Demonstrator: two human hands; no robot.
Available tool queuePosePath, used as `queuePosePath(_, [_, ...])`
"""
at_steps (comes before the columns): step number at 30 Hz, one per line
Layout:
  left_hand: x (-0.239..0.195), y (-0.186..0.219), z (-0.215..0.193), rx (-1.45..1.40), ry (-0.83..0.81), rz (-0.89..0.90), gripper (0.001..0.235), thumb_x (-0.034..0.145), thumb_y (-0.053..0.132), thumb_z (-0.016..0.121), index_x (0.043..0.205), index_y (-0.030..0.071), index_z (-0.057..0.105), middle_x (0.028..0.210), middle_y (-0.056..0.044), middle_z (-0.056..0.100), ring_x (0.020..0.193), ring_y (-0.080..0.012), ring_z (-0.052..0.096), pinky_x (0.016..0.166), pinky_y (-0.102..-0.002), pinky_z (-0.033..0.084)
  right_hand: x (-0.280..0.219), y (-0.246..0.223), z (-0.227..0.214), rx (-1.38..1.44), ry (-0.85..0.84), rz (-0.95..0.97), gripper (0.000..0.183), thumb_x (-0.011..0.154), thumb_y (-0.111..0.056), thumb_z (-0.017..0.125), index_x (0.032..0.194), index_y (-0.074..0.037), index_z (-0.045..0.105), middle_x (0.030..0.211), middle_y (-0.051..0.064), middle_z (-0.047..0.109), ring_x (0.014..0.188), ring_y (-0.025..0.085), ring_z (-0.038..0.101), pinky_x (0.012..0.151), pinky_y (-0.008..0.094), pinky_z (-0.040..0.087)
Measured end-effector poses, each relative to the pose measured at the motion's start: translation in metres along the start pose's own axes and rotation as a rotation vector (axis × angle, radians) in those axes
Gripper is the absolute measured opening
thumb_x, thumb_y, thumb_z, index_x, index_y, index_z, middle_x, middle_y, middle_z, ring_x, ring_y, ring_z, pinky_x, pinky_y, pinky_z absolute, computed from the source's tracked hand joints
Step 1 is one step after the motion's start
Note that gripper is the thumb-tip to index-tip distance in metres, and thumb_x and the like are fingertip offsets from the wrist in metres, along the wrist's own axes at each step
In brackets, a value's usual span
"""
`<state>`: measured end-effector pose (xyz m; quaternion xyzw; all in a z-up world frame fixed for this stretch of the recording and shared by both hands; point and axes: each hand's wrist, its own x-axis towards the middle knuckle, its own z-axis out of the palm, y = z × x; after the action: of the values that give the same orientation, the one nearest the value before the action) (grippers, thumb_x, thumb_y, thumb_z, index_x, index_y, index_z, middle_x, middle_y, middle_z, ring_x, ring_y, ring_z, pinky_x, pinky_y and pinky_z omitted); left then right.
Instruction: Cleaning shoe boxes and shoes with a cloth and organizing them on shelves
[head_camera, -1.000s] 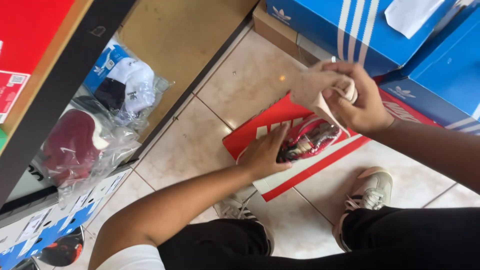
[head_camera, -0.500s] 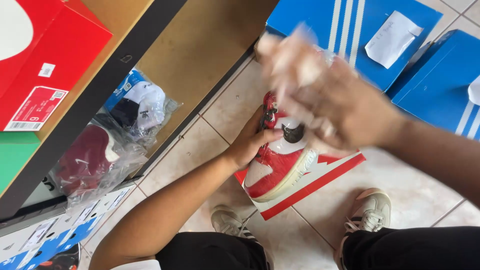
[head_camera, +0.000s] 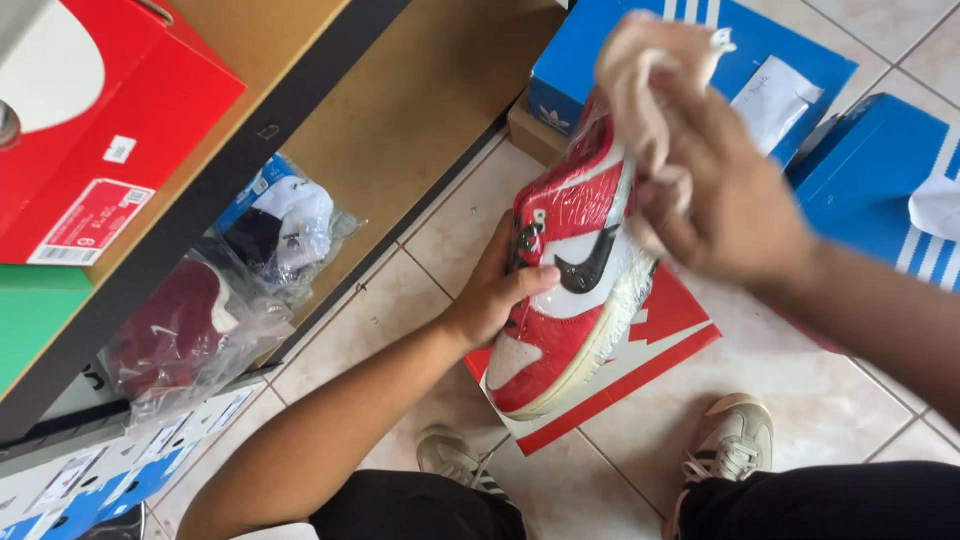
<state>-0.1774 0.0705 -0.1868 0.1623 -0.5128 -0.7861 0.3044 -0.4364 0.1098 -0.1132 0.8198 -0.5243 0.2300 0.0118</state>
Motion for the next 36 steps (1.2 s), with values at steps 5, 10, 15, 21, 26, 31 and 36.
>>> queuePosePath(5, [0.0, 0.002, -0.005, 0.033, 0.092, -0.026, 0.051, 0.089, 0.017, 0.061, 0.136, 0.011, 0.044, 0.121, -0.008, 0.056, 0.107, -0.0183, 0.054, 0.099, -0.035, 0.042, -0.005, -0.062, 0.013, 0.025, -0.105, -0.415, 0.059, 0.09, -0.042, 0.065, 0.139, -0.009, 0.064, 0.143, 0.014, 0.063, 0.138, 0.036, 0.054, 0.117, 0.05, 0.043])
queuePosePath(10, [0.004, 0.031, 0.004, 0.1, 0.078, 0.016, 0.057, 0.086, 0.022, 0.068, 0.135, 0.01, 0.041, 0.127, -0.01, 0.055, 0.114, -0.0227, 0.055, 0.104, -0.039, 0.043, 0.017, 0.006, -0.004, 0.296, 0.117, -0.193, 0.058, 0.099, -0.032, 0.049, 0.14, 0.009, 0.049, 0.122, 0.016, 0.039, 0.117, 0.038, 0.042, 0.121, 0.056, 0.041])
queuePosePath(15, [0.02, 0.066, 0.013, -0.007, 0.06, 0.021, 0.093, 0.087, 0.042, 0.073, 0.161, 0.012, 0.025, 0.142, -0.019, 0.052, 0.123, -0.0267, 0.054, 0.109, -0.04, 0.043, 0.008, -0.003, 0.005, 0.996, 0.268, 0.135, 0.058, 0.12, -0.026, 0.036, 0.168, -0.026, 0.003, 0.179, 0.023, 0.008, 0.172, 0.046, 0.018, 0.135, 0.067, 0.041])
queuePosePath(21, [0.017, -0.023, 0.001, -0.13, 0.099, 0.063, 0.076, 0.103, 0.059, 0.048, 0.16, 0.011, 0.029, 0.159, -0.01, 0.043, 0.143, -0.0226, 0.044, 0.118, -0.041, 0.036, -0.033, -0.032, 0.046, 1.606, 0.332, 0.611, 0.038, 0.116, -0.044, 0.035, 0.129, -0.014, 0.054, 0.104, 0.003, 0.064, 0.085, 0.013, 0.064, 0.076, 0.03, 0.06])
queuePosePath(26, [0.008, -0.02, -0.015, 0.033, 0.283, 0.038, 0.073, 0.104, 0.063, 0.031, 0.125, -0.002, 0.057, 0.121, -0.012, 0.065, 0.104, -0.0155, 0.058, 0.093, -0.033, 0.049, -0.006, -0.045, 0.047, 0.584, 0.215, -0.067, 0.076, 0.101, -0.022, 0.054, 0.168, -0.015, 0.019, 0.176, 0.021, 0.009, 0.167, 0.047, 0.013, 0.139, 0.062, 0.018])
queuePosePath(31, [0.013, 0.019, -0.003, 0.189, 0.067, 0.163, 0.105, 0.088, 0.086, 0.049, 0.146, -0.001, 0.034, 0.139, -0.017, 0.048, 0.131, -0.025, 0.048, 0.114, -0.042, 0.04, -0.016, -0.019, 0.051, 1.233, 0.195, 0.364, 0.07, 0.094, -0.01, 0.063, 0.156, -0.01, 0.03, 0.154, 0.013, 0.042, 0.141, 0.025, 0.048, 0.114, 0.038, 0.049])
queuePosePath(36, [-0.006, -0.025, -0.01, -0.381, -0.156, -0.09, 0.103, 0.088, 0.065, 0.075, 0.161, 0.009, 0.029, 0.157, -0.01, 0.047, 0.141, -0.0194, 0.047, 0.121, -0.04, 0.04, 0.013, -0.041, 0.023, 0.772, 0.198, 0.149, 0.073, 0.082, -0.027, 0.08, 0.144, -0.003, 0.051, 0.167, 0.021, 0.029, 0.161, 0.041, 0.029, 0.135, 0.051, 0.029])
